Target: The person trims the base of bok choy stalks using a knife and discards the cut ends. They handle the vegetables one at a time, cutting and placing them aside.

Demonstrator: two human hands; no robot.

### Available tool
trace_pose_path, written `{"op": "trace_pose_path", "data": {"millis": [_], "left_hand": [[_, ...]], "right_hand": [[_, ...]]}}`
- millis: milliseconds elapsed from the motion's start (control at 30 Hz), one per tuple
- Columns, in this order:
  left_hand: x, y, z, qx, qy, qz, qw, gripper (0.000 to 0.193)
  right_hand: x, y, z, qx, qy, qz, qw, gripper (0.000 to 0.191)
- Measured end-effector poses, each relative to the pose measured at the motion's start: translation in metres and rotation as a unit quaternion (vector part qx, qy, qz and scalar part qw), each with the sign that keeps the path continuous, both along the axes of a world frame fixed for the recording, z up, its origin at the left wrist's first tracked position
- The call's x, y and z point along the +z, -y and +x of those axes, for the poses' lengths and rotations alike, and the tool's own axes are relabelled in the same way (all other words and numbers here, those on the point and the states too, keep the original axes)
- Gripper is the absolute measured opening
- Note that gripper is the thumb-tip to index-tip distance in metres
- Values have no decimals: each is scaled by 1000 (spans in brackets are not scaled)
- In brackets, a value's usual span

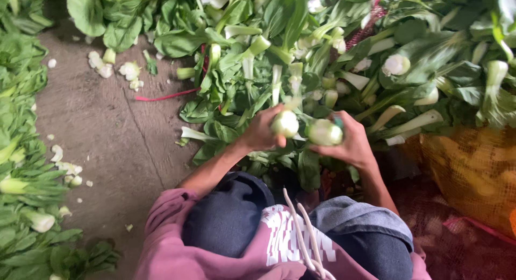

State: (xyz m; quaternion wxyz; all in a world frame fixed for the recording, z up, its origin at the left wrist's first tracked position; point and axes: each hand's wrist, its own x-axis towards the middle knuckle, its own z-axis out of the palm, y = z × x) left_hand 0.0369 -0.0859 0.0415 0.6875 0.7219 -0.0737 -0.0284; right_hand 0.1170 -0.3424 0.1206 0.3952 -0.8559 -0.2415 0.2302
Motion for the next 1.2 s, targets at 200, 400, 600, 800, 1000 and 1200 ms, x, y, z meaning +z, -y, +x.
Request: {"op": "trace_pose_path", "data": {"millis": [200,400,600,800,1000,1200], "left_hand": [[-32,43,6,47,59,10,997,90],[-54,8,29,-18,-138,9,990,81],[-50,15,24,-153,-209,-258,931,89],[-46,25,12,-86,-213,-335,914,70],[-81,-28,-34,-44,-210,-470,856,53],[-95,-125,-75,206,-186,-526,804,47]], "right_hand": [[-60,9,-18,-83,-294,366,879,89],[-110,40,-12,-239,-382,481,752,85],[-109,47,-16,-339,-443,341,756,81],[-90,-12,-5,-193,-362,331,850,54],[-106,-44,10,-202,-528,334,754,51],[-135,-44,-2,-164,-576,364,714,30]]}}
